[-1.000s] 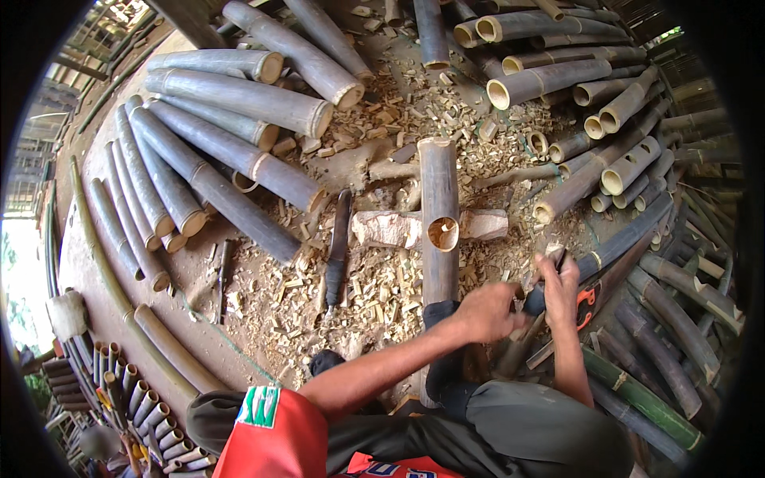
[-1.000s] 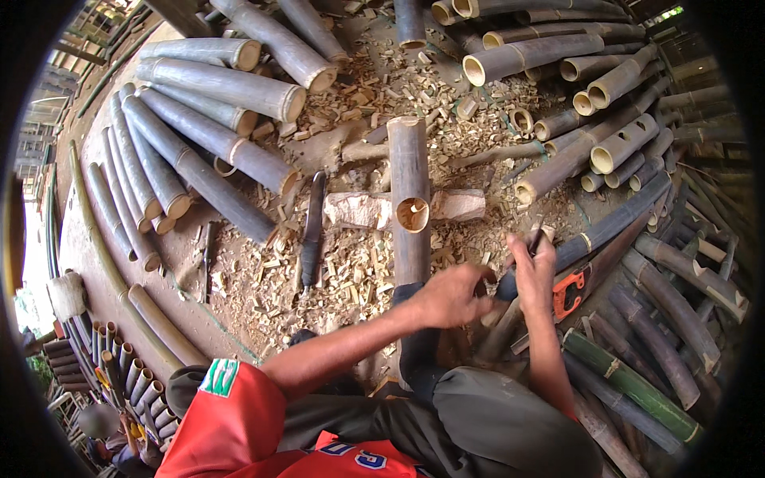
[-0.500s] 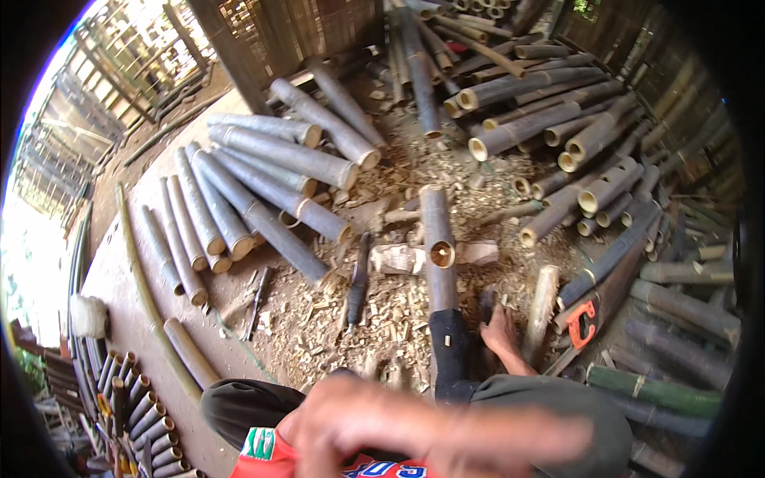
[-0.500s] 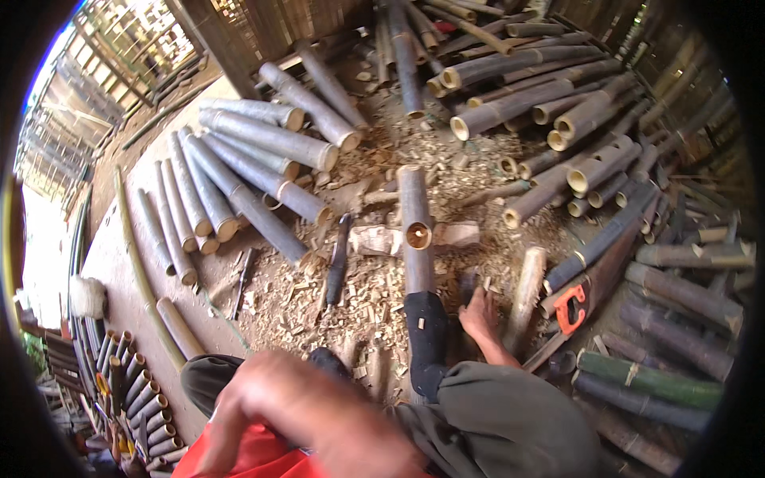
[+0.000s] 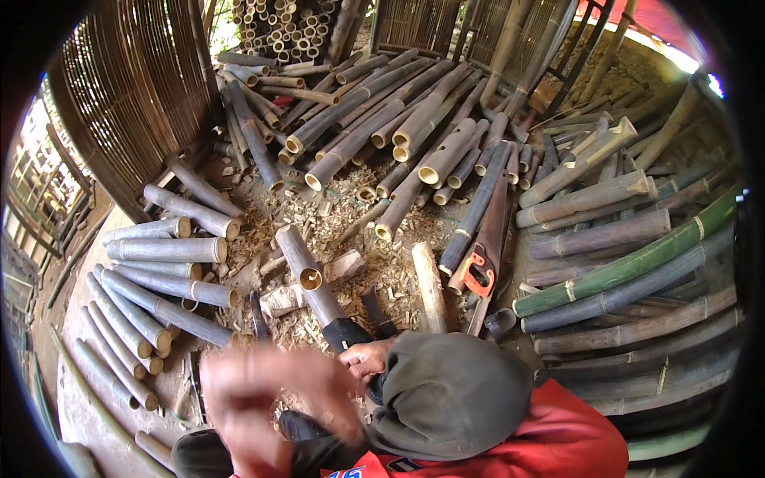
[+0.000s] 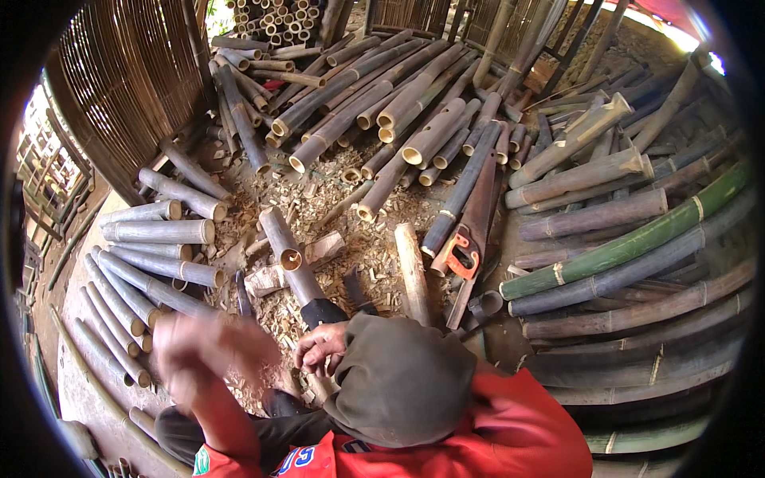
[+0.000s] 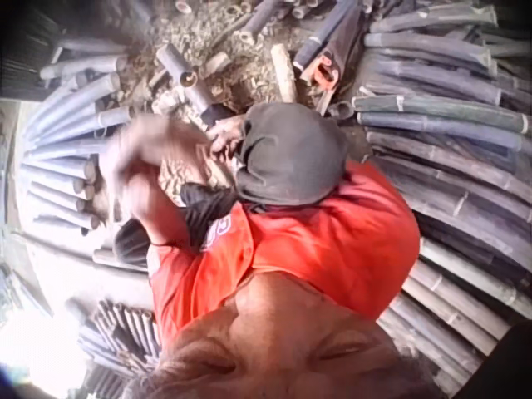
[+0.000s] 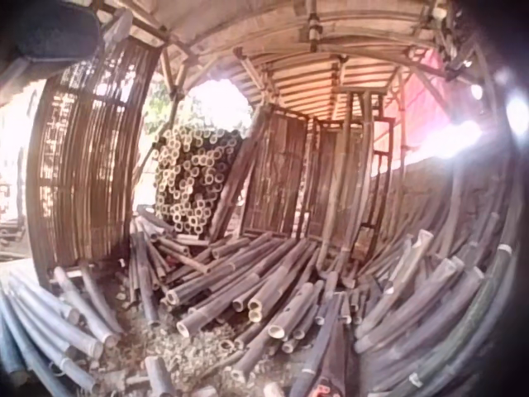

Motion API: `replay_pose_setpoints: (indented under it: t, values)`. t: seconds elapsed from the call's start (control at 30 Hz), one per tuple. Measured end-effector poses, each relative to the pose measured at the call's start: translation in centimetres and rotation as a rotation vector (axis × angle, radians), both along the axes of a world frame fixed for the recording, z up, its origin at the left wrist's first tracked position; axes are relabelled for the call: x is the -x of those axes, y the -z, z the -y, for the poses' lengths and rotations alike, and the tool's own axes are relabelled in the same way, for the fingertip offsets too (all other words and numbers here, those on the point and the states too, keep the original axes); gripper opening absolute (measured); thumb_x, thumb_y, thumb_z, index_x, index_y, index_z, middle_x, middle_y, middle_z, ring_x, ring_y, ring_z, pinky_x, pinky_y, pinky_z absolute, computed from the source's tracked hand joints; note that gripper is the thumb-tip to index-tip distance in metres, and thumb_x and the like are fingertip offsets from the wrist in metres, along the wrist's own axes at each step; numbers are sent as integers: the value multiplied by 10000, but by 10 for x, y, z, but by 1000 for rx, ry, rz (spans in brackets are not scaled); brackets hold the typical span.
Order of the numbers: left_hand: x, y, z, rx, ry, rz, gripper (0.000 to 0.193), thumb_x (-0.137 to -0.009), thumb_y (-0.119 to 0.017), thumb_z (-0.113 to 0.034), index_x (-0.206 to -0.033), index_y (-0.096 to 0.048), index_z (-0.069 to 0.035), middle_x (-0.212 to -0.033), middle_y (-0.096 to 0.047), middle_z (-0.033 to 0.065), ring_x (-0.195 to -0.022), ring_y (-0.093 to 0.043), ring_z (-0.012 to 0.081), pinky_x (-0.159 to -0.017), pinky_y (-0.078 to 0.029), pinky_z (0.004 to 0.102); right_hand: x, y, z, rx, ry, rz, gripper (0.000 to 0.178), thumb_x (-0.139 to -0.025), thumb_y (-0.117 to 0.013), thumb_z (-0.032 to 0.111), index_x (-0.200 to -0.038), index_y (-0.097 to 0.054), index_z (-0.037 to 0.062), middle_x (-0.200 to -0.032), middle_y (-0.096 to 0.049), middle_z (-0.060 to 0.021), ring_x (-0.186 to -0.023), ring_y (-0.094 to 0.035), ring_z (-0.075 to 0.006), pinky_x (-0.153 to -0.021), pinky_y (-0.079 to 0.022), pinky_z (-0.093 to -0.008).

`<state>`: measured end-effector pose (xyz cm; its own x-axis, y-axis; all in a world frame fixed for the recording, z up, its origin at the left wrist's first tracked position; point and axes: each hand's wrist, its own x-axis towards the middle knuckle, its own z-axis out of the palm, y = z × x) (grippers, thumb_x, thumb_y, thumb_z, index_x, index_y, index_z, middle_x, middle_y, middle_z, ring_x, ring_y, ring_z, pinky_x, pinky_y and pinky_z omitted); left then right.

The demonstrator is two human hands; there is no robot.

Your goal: The person cuts a bamboo pole with a hand saw, uses a knife to carve a hole and smooth edges, and fits bamboo segments together by hand.

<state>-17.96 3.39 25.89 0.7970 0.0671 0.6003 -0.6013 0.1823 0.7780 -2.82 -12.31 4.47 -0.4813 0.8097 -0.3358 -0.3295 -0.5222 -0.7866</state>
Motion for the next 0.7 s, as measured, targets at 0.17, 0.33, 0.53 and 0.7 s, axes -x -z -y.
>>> replay_pose_setpoints:
  t: [0.17, 0.33, 0.53, 0.7]
  values:
    - [-58, 105, -112, -569, -827, -641, 593, -838, -781, -91, -1418, -660, -62, -1166, -788, 167, -1045, -763, 284, -954, -572, 419, 14, -42, -6, -98, -161, 154, 418, -1052, -672, 334, -1383, -601, 87, -1162, -654, -37, -1050, -638, -144, -856, -560, -338]
    - [-48, 259, -231, -1327, -874, -1017, 705, -752, -732, -1, -1427, -551, -102, -1402, -614, 223, -1389, -498, 472, -1121, -455, 557, 26, 25, -14, -138, -179, 104, 369, -1055, -669, 335, -1333, -625, 96, -1115, -673, -38, -1010, -652, -142, -807, -567, -342]
    - [-36, 337, -292, -1659, -615, -1136, 504, -819, -737, -107, -1308, -615, -108, -1405, -578, 201, -1390, -468, 413, -1165, -352, 565, 26, 60, -17, -89, -103, 97, 313, -1059, -664, 336, -1273, -654, 108, -1059, -696, -40, -963, -669, -140, -747, -576, -345]
    - [-32, 330, -293, -1765, -590, -961, 400, -868, -750, -174, -1251, -651, -121, -1252, -651, 150, -1286, -545, 331, -1175, -321, 564, 25, 104, -14, -62, -14, 152, 298, -1057, -670, 339, -1247, -659, 110, -1009, -691, -13, -900, -662, -125, -711, -559, -333]
